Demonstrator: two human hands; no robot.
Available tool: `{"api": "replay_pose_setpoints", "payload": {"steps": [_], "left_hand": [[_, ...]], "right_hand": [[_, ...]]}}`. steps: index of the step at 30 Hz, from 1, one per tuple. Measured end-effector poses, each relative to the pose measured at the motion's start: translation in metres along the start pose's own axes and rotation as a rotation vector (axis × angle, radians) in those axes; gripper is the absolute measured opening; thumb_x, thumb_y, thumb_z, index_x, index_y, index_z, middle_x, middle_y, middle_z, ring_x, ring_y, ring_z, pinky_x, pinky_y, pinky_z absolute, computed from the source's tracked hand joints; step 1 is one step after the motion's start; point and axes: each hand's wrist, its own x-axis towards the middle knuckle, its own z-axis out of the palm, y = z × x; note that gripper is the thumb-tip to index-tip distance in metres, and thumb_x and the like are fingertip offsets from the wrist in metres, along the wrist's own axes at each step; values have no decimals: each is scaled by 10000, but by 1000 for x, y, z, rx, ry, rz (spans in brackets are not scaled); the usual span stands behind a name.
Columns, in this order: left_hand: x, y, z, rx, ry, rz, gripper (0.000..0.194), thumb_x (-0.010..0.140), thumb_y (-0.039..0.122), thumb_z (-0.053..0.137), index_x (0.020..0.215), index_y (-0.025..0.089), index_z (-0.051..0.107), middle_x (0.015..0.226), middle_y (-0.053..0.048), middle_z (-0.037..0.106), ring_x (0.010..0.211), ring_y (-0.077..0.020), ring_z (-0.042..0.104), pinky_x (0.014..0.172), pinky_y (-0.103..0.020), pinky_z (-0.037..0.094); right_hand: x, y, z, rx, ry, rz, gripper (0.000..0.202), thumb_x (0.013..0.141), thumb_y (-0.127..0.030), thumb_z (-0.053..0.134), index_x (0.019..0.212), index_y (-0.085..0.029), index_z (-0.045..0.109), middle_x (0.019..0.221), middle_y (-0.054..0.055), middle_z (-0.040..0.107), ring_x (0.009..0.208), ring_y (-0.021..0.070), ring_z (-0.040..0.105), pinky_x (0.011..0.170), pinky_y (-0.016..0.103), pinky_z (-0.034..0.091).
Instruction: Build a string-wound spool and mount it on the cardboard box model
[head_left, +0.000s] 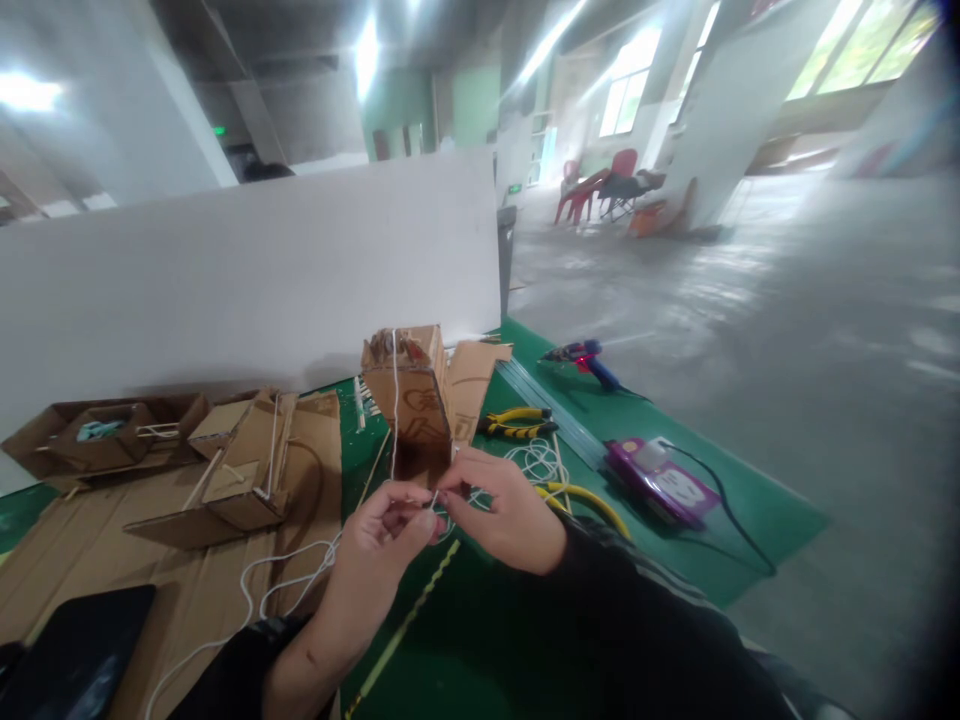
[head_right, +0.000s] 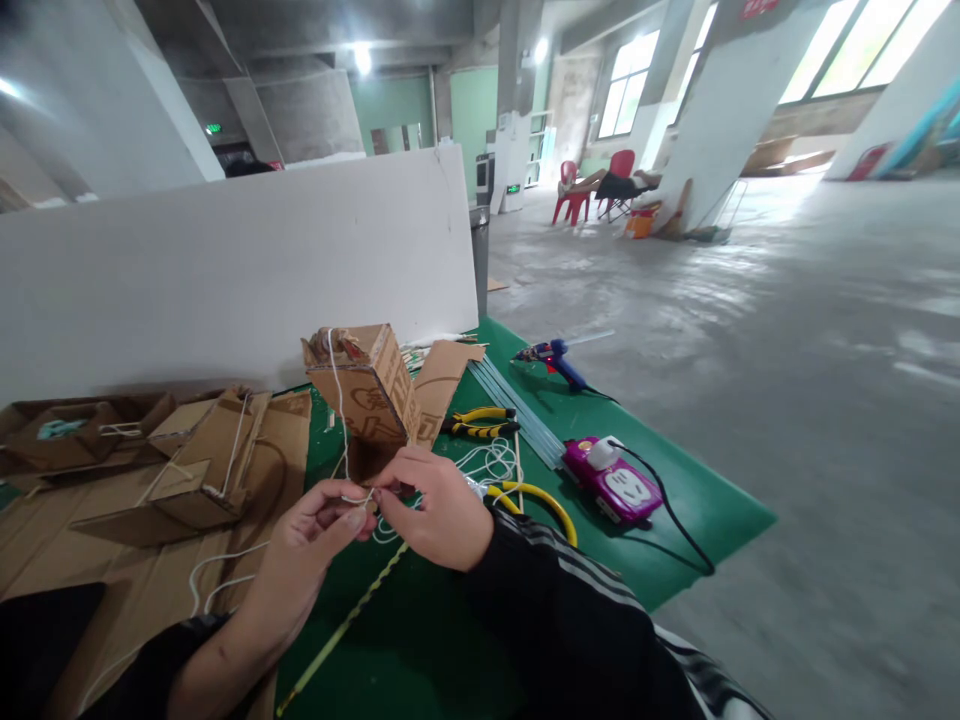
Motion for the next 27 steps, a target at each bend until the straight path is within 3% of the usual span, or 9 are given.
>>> {"api": "replay_pose_setpoints", "payload": {"steps": [5, 10, 19, 27], "left_hand": [[2, 3, 1, 30, -1, -61, 357, 726, 380, 807, 990, 179, 675, 758, -18, 752, 739, -156, 704, 709, -237, 534], [7, -3, -2, 107, 21, -46, 293, 751, 389, 786, 922, 159, 728, 850, -66, 781, 782, -185, 723, 751, -278, 556], [10, -1, -5, 137, -8, -3, 188, 782, 328, 774, 871, 163, 758, 848, -36, 764, 792, -168, 686, 738, -238, 518], [13, -11, -7, -90, 96, -12, 252, 775, 377, 790, 926, 185, 728, 850, -4, 723, 774, -111, 637, 752, -201, 494]], "right_hand": [[0, -1, 0, -33, 32, -14, 100, 858, -149, 615, 788, -189, 675, 717, 20, 612, 708, 159, 576, 641, 278, 462], [-2, -3, 0, -93, 75, -21, 124, 859, -137, 595, 772, -198, 660, 716, 27, 616, 727, 173, 573, 652, 293, 459], [-1, -4, 3, -46, 15, 5, 124, 861, -147, 596, 755, -183, 651, 702, 16, 610, 689, 152, 562, 639, 275, 445], [-2, -8, 8, 78, -76, 90, 116, 859, -138, 626, 771, -151, 700, 712, 6, 636, 644, 109, 571, 610, 219, 437]]}}
